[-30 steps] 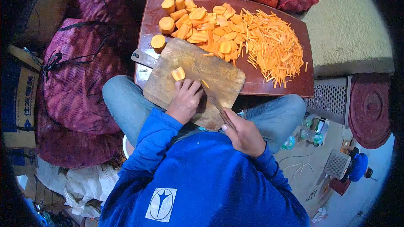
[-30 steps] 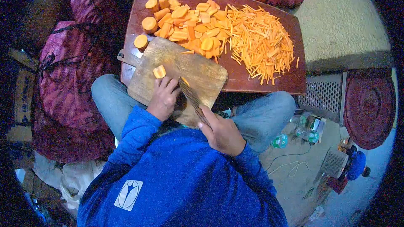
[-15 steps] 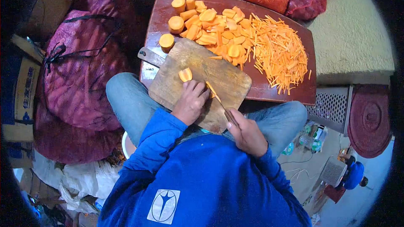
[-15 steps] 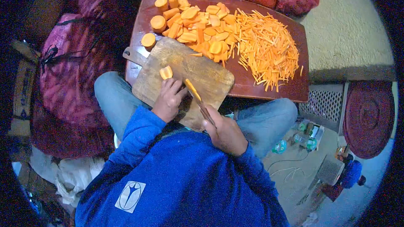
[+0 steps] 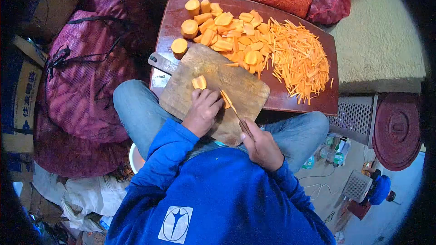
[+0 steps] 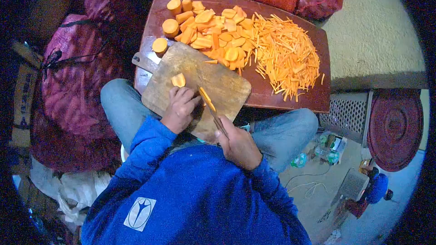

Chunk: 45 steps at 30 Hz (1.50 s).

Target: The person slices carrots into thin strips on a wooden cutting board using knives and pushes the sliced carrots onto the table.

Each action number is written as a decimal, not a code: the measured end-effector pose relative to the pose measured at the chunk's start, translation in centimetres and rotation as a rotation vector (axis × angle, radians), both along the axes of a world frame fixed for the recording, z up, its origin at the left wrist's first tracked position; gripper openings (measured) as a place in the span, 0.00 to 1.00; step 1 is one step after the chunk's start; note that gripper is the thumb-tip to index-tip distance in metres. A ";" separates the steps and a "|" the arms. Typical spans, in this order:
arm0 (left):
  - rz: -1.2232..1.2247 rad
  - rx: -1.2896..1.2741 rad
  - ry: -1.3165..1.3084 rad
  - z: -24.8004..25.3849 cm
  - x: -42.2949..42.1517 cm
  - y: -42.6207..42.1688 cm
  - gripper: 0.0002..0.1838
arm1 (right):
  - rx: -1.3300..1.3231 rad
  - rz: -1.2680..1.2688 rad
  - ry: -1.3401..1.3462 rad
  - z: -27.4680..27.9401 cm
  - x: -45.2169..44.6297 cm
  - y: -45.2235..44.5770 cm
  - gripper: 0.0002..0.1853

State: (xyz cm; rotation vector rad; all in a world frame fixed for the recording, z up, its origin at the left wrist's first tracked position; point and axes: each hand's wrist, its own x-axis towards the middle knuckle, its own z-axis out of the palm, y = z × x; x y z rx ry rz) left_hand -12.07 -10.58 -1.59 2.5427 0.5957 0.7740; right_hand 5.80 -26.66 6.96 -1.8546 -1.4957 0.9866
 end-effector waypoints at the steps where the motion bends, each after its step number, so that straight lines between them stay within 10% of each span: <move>1: -0.008 0.021 0.006 0.0 0.0 0.0 0.21 | -0.013 -0.012 -0.012 -0.1 -0.3 0.0 0.24; 45: 0.005 0.098 -0.057 -0.6 -0.3 0.3 0.19 | -0.039 0.052 0.008 0.9 -0.3 1.1 0.24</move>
